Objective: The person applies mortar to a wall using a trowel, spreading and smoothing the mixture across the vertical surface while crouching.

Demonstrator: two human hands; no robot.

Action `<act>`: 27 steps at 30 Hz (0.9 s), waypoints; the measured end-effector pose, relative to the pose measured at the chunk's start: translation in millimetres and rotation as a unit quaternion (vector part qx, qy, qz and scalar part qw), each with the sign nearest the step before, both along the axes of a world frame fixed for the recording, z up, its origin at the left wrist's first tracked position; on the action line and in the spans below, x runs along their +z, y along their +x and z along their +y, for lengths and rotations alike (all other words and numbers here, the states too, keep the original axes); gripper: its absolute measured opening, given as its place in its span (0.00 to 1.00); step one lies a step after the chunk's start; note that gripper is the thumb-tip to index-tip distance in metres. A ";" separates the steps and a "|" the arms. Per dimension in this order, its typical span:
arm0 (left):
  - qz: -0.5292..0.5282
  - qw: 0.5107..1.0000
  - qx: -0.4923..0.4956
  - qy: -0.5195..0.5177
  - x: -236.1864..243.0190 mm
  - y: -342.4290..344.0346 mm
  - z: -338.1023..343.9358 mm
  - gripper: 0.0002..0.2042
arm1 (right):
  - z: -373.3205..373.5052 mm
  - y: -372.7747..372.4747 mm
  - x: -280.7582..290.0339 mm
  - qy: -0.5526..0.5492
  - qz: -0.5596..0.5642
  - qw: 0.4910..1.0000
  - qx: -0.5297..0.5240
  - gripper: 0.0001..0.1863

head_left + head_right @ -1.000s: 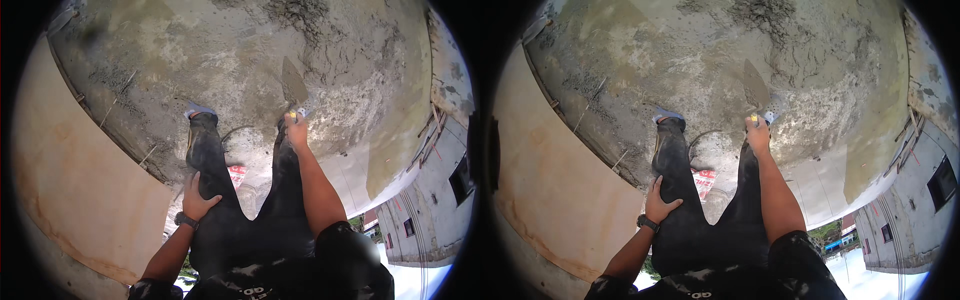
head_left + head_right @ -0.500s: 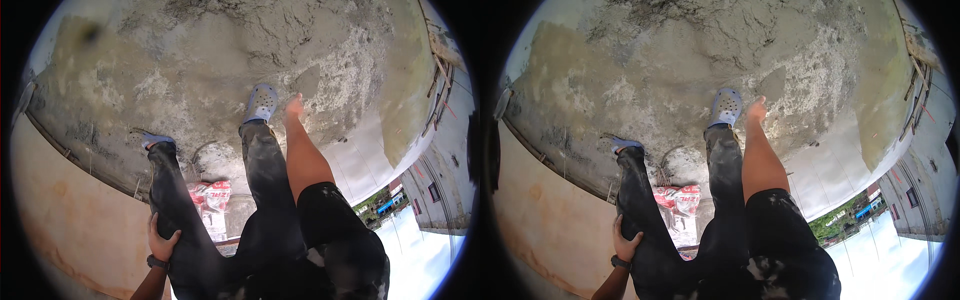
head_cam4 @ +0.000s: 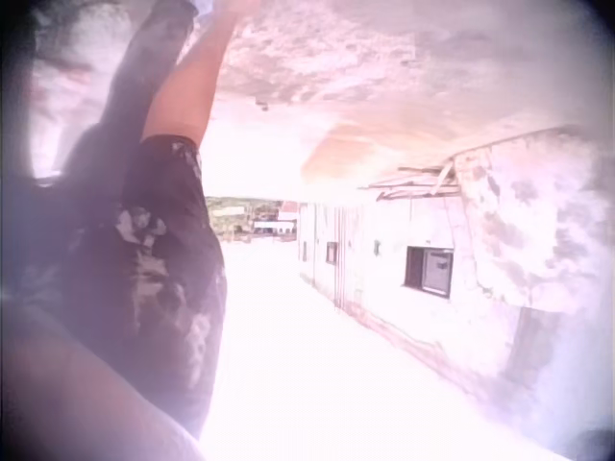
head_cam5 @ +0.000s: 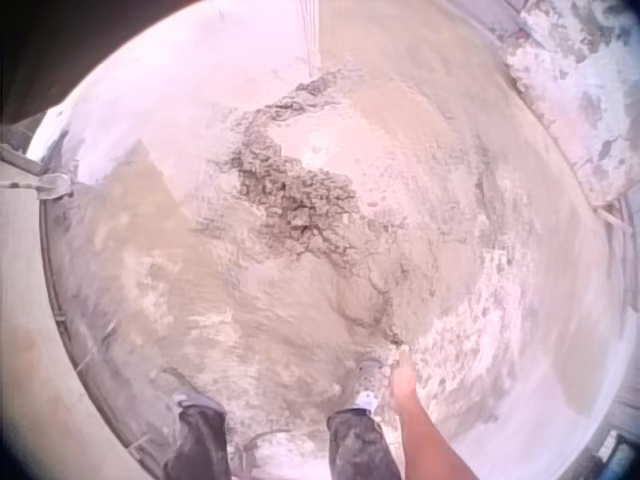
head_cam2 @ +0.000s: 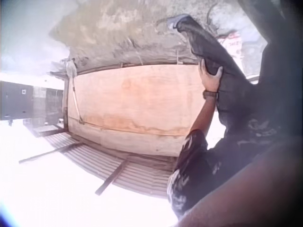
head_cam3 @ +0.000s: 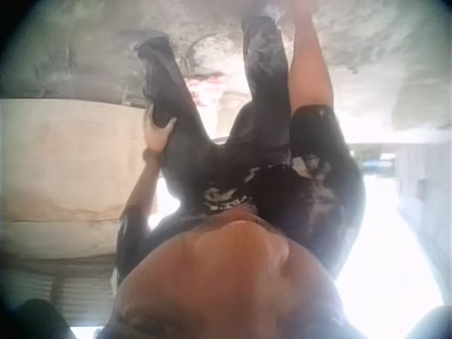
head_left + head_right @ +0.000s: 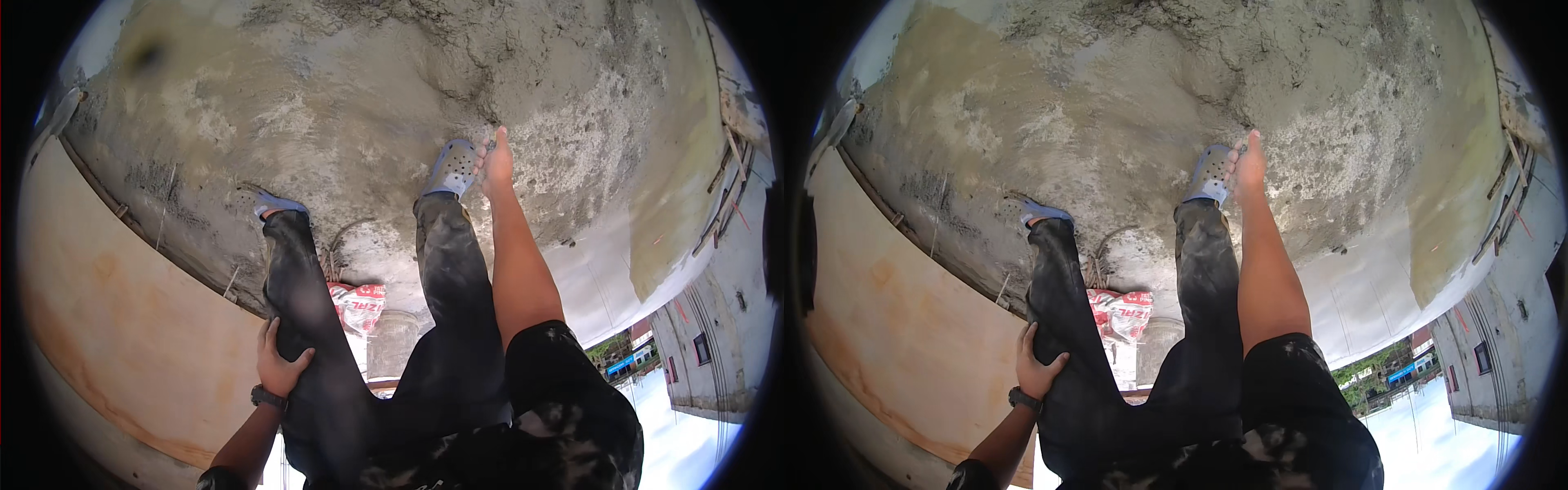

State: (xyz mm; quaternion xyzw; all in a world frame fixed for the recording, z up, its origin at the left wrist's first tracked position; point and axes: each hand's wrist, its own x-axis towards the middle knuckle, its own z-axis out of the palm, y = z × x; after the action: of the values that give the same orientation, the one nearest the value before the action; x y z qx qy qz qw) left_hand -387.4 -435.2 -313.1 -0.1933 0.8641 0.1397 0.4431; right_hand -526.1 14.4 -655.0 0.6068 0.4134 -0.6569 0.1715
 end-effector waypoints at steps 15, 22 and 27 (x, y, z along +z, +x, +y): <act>0.060 0.992 0.083 0.075 47.4 -14.2 -292.8 0.47 | -138.6 -37.9 167.5 0.057 0.002 0.988 0.145 0.23; 0.195 0.838 -0.189 -0.474 248.3 -7.9 -776.3 0.37 | -359.0 -102.9 229.8 0.034 0.046 0.983 0.177 0.23; 0.145 0.746 -0.300 -0.577 367.4 12.5 -943.3 0.42 | -531.0 -144.9 239.3 -0.024 0.092 0.948 0.303 0.24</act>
State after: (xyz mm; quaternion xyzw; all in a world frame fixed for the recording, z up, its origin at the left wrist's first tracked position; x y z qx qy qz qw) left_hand -374.9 -1378.5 54.3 -0.1199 0.8472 -0.4994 0.1359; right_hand -671.0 -516.5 -415.7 0.3852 0.5760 -0.6368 0.3382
